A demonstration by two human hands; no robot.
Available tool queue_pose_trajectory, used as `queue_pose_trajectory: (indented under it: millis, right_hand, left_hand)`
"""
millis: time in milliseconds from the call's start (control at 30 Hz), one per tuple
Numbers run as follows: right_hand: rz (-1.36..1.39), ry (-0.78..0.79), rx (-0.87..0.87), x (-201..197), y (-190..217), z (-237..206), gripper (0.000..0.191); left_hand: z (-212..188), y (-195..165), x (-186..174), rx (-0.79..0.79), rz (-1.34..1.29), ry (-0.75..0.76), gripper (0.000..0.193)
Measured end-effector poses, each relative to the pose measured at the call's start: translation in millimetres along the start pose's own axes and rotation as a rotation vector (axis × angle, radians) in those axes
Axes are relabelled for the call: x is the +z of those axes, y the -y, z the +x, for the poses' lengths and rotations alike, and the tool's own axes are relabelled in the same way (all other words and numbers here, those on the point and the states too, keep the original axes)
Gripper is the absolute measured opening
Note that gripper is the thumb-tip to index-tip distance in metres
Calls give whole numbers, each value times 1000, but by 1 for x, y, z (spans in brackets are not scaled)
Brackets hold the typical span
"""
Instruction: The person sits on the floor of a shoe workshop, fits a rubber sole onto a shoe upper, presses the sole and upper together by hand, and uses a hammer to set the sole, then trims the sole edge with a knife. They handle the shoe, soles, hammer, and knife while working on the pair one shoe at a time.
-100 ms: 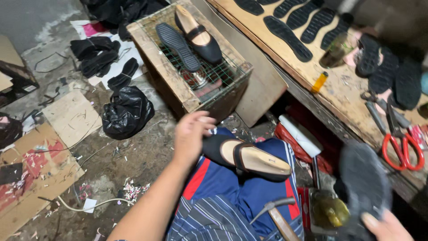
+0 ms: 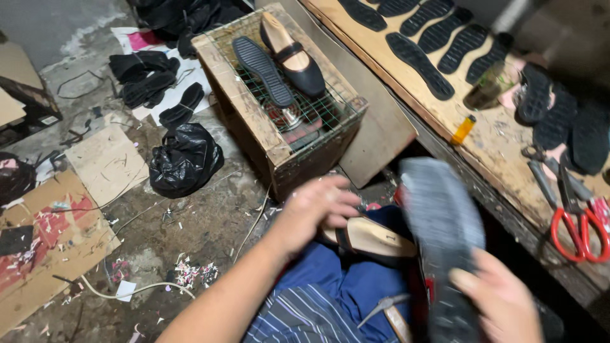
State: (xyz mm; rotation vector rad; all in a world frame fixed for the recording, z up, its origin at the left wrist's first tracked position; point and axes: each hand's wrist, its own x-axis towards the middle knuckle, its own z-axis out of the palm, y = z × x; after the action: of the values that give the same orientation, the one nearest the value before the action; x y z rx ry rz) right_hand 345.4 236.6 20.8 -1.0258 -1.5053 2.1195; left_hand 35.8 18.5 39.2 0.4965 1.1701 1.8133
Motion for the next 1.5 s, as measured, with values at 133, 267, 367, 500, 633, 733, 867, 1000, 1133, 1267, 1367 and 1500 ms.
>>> queue_pose_trajectory:
  millis: [133, 267, 367, 500, 633, 733, 867, 1000, 1133, 1267, 1367, 1500]
  right_hand:
    - [25, 328, 103, 130, 30, 42, 46]
    - [-38, 486, 95, 183, 71, 70, 37]
    - [-80, 427, -3, 194, 98, 96, 42]
    - [11, 570, 32, 201, 117, 120, 45]
    - [-95, 430, 22, 203, 133, 130, 34]
    - [15, 324, -132, 195, 150, 139, 29]
    - [71, 387, -242, 188, 164, 164, 21]
    - [-272, 237, -253, 194, 174, 192, 27]
    - [-521, 211, -176, 211, 192, 203, 25]
    - [-757, 226, -246, 234, 210, 200, 20]
    - [-769, 271, -388, 255, 217, 208, 18]
    - [-586, 355, -538, 293, 221, 246, 18]
  left_hand:
    - [-16, -27, 37, 202, -26, 70, 34]
    - [-9, -75, 22, 193, 10, -174, 39]
    - [-6, -106, 3, 187, 153, -60, 45]
    - [7, -116, -10, -54, 168, 216, 46]
    - [52, -111, -32, -90, 234, 369, 34]
    - [115, -116, -76, 56, 360, -71, 36]
    - [172, -96, -115, 115, 1009, -632, 70]
    - [203, -74, -130, 73, 1571, -809, 105]
    - [215, -60, -145, -14, 1660, -790, 78]
    - [219, -51, -166, 116, 1511, -778, 61]
    - [216, -61, -183, 326, 970, -878, 51]
    - [180, -95, -201, 599, -83, -890, 49]
